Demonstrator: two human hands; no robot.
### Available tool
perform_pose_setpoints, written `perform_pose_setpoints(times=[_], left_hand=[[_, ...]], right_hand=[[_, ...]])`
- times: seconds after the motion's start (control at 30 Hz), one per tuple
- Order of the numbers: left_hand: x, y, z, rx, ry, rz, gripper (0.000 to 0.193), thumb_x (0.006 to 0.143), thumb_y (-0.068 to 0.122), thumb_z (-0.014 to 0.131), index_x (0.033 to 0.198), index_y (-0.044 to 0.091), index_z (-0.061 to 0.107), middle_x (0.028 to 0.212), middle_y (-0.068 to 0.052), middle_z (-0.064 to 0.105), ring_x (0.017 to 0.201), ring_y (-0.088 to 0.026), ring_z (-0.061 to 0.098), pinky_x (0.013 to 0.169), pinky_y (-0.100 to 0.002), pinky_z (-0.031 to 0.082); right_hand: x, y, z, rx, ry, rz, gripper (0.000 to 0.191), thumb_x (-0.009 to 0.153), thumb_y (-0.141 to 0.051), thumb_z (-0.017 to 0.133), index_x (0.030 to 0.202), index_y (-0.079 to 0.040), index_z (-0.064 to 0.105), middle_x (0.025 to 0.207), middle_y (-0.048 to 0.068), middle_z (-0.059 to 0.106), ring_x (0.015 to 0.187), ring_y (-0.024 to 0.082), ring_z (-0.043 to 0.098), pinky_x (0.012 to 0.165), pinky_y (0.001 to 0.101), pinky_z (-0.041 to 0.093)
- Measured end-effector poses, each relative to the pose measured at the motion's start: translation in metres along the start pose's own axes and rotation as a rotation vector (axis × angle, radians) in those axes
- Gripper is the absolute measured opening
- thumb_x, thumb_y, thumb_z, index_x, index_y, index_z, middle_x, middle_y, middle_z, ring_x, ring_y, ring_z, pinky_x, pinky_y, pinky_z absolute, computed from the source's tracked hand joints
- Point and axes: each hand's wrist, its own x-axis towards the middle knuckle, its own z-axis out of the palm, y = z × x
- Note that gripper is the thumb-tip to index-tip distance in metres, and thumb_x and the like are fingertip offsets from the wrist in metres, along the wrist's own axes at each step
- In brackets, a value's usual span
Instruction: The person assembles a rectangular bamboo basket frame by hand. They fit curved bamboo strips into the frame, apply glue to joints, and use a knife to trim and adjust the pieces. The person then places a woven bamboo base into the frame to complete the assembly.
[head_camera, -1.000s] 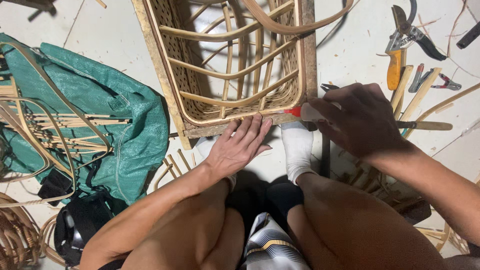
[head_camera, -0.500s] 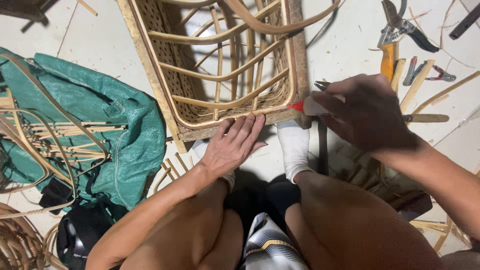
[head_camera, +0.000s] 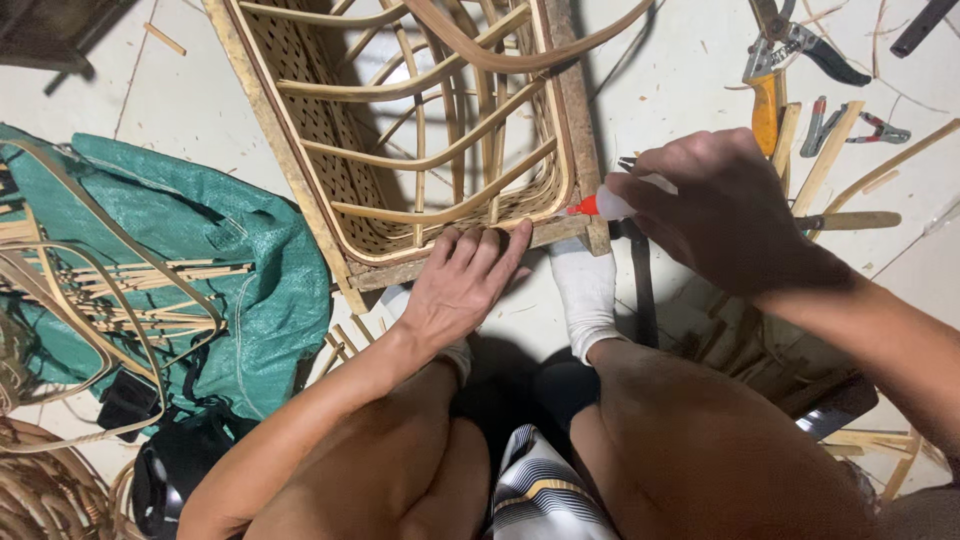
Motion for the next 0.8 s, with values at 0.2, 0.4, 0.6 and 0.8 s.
perform_pose_setpoints(times=[0.2,0.4,0.6,0.8], left_hand=[[0.002,-0.003,-0.004,0.040,-0.096,0.040,0.062,0.099,0.013,0.060,0.157,0.002,0.041,0.112,-0.012,0.059,0.106,-0.027,0.056,0.094,-0.041,0.045],[-0.001,-0.006,-0.006,-0.043,-0.086,0.039,0.068,0.093,0.006,0.058,0.158,0.002,0.039,0.116,-0.014,0.058,0.102,-0.028,0.054,0.095,-0.042,0.045],[-0.004,-0.005,-0.005,-0.034,-0.143,0.035,0.069,0.092,0.002,0.059,0.159,0.003,0.040,0.103,-0.010,0.054,0.093,-0.026,0.051,0.092,-0.043,0.046],[-0.006,-0.004,-0.008,-0.065,-0.132,0.037,0.073,0.088,0.002,0.060,0.158,0.002,0.039,0.099,-0.010,0.051,0.091,-0.026,0.049,0.090,-0.043,0.046]], right_hand=[[-0.016,0.033,0.013,0.278,0.433,-0.051,0.030,0.099,-0.025,0.068,0.122,-0.009,0.058,0.109,0.016,0.067,0.093,0.030,0.070,0.079,0.0453,0.056],[0.002,0.091,0.098,0.999,0.498,0.422,0.032,0.113,-0.009,0.068,0.135,0.003,0.048,0.132,0.020,0.064,0.126,0.027,0.067,0.108,0.0392,0.056],[0.052,0.116,0.161,0.874,0.579,0.474,0.032,0.109,0.000,0.071,0.133,0.004,0.050,0.129,0.019,0.067,0.124,0.027,0.071,0.106,0.0396,0.056],[0.041,0.103,0.158,0.670,0.675,0.388,0.053,0.098,0.000,0.082,0.138,0.011,0.049,0.128,0.028,0.062,0.116,0.034,0.067,0.095,0.0404,0.059]])
